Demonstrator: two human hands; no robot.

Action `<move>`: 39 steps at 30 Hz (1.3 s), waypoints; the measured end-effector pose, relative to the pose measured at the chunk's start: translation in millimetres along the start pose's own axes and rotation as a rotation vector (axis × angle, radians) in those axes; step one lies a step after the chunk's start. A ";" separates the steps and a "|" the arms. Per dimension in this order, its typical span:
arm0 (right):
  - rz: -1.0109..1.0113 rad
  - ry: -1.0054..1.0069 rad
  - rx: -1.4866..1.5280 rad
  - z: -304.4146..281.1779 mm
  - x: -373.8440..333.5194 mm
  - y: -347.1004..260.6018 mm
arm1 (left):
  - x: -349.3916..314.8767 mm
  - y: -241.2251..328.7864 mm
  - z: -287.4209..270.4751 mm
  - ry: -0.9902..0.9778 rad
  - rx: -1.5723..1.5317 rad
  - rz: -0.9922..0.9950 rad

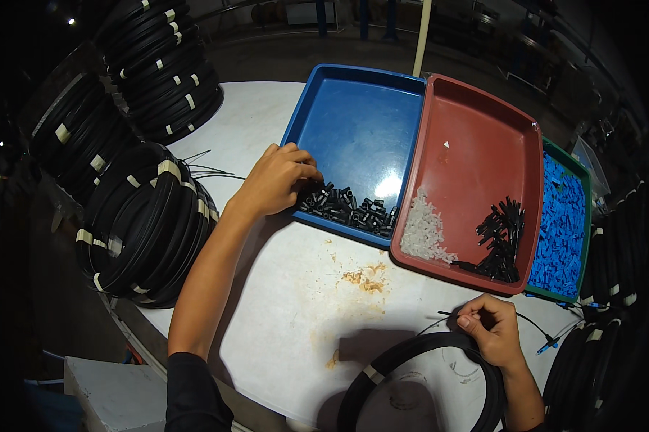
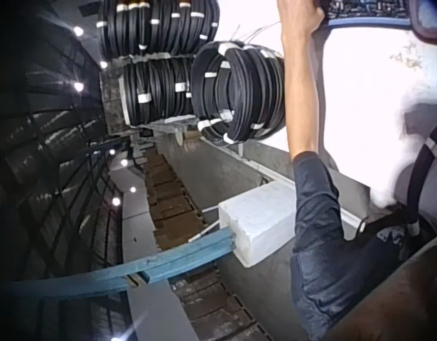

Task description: The person assembles electrical wire harnesses by hand, attaching plastic connectors and electrical terminals to the wire harnesses.

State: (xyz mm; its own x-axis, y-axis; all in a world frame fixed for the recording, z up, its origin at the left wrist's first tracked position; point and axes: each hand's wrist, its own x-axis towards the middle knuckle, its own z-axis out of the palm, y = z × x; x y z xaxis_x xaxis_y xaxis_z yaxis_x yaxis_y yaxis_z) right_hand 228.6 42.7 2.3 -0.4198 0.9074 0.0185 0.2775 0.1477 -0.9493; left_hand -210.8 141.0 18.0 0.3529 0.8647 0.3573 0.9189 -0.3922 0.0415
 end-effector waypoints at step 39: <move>-0.233 0.474 0.072 -17.1 -34.8 4.4 | -4.6 229.3 13.8 0.192 -1.533 -0.044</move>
State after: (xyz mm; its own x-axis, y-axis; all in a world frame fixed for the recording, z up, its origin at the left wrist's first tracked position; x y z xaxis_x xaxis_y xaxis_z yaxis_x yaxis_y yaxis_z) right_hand 259.2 18.5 2.8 -0.0219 0.9344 0.3556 0.1566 0.3545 -0.9218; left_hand 0.8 51.3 13.1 0.1936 0.8790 0.4357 -0.1703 -0.4073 0.8973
